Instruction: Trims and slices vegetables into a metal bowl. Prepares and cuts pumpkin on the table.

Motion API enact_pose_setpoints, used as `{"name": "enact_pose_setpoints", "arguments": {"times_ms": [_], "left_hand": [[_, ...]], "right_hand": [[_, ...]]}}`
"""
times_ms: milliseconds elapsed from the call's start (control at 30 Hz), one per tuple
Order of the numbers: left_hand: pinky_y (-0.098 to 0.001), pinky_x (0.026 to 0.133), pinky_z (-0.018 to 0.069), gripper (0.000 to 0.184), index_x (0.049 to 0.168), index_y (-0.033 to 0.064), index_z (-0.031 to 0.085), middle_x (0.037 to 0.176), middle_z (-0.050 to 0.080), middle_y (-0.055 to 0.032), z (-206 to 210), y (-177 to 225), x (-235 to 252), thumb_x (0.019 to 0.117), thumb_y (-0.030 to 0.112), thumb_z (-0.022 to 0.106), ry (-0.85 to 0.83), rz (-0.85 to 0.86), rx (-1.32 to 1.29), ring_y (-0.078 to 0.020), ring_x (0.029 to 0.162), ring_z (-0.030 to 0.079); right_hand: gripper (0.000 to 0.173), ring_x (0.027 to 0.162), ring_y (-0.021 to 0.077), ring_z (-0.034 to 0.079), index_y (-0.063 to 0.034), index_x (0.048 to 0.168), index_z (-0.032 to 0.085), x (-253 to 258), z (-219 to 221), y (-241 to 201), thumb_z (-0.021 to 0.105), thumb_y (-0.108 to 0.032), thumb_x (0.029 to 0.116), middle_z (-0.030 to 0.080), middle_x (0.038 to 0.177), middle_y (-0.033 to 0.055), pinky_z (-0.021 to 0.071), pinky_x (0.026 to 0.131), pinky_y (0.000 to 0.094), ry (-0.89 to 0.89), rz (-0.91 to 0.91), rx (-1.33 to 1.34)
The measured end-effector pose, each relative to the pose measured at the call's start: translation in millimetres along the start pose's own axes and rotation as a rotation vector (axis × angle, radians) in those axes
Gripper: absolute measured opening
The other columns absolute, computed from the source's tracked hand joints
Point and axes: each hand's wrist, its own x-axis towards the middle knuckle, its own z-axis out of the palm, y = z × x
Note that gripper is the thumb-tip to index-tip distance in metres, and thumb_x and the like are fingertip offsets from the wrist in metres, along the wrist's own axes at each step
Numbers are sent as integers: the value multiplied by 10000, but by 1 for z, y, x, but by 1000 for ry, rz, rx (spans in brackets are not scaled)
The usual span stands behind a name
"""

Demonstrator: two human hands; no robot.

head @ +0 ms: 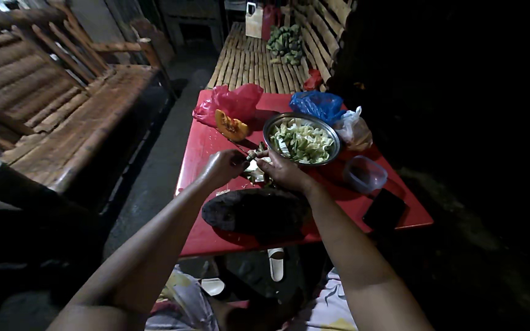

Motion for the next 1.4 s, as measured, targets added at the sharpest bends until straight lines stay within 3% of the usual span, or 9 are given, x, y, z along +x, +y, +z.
{"name": "enact_pose_setpoints", "arguments": {"times_ms": [100,300,500,633,767,867,933,1100,1400], "left_hand": [[-461,855,569,206,1160,41,706,1019,728,-118,-1,10,-2,1021,182,649,0,0,-57,-213,901,698],[-435,871,562,208,1185,47,695,1040,723,-110,-1,12,-1,1022,169,651,21,31,-99,-188,916,691],[-442,873,571,177,1147,25,692,1013,721,-117,0,24,-7,987,100,680,34,23,-137,-193,908,698],[-406,827,574,190,1162,42,703,1017,723,-95,10,25,-9,987,115,682,25,93,-139,-166,874,687],[-357,831,583,211,1194,46,690,1067,715,-81,18,14,-7,1020,159,651,-23,121,-204,-136,891,689],[-343,838,585,233,1231,7,658,1074,704,-104,23,1,-5,1048,134,589,-3,67,-406,-138,893,687],[-306,799,570,251,1276,3,622,1092,681,-99,26,-4,-4,1050,92,557,-11,-21,-617,-125,874,659],[-320,839,569,301,1334,8,572,1126,657,-95,32,-3,1,1035,33,549,11,-184,-931,-146,918,656],[-321,815,584,292,1359,54,544,1120,653,-79,36,5,8,1076,77,479,68,-309,-1146,-151,903,675]], "right_hand": [[499,543,208,558,-209,1530,407,-3,2,2,448,-450,1096,633,778,130,498,509,358,35,-1,-7],[511,597,211,565,-177,1581,378,3,-1,3,430,-378,1114,623,803,131,521,581,398,55,-108,-39],[469,697,267,645,-97,1485,462,2,1,4,492,-356,1095,668,876,154,568,677,486,155,-213,-182],[386,620,228,589,-54,1352,521,2,2,3,460,-345,1105,611,781,108,536,600,438,200,-244,-206],[405,511,213,544,-151,1332,510,0,2,12,409,-466,1099,591,767,115,495,463,374,198,-43,-13],[556,507,194,567,-210,1511,318,-1,-3,6,405,-551,1081,648,824,106,498,459,335,140,197,39],[576,462,172,547,-176,1450,283,1,-1,5,433,-576,1064,647,799,85,487,428,315,159,282,48],[569,493,204,564,-99,1313,412,1,-5,3,369,-609,1065,634,858,128,508,464,345,135,343,-31],[530,508,200,566,-218,1500,395,-3,-15,4,319,-554,1097,651,870,120,503,469,349,94,303,25]]}}
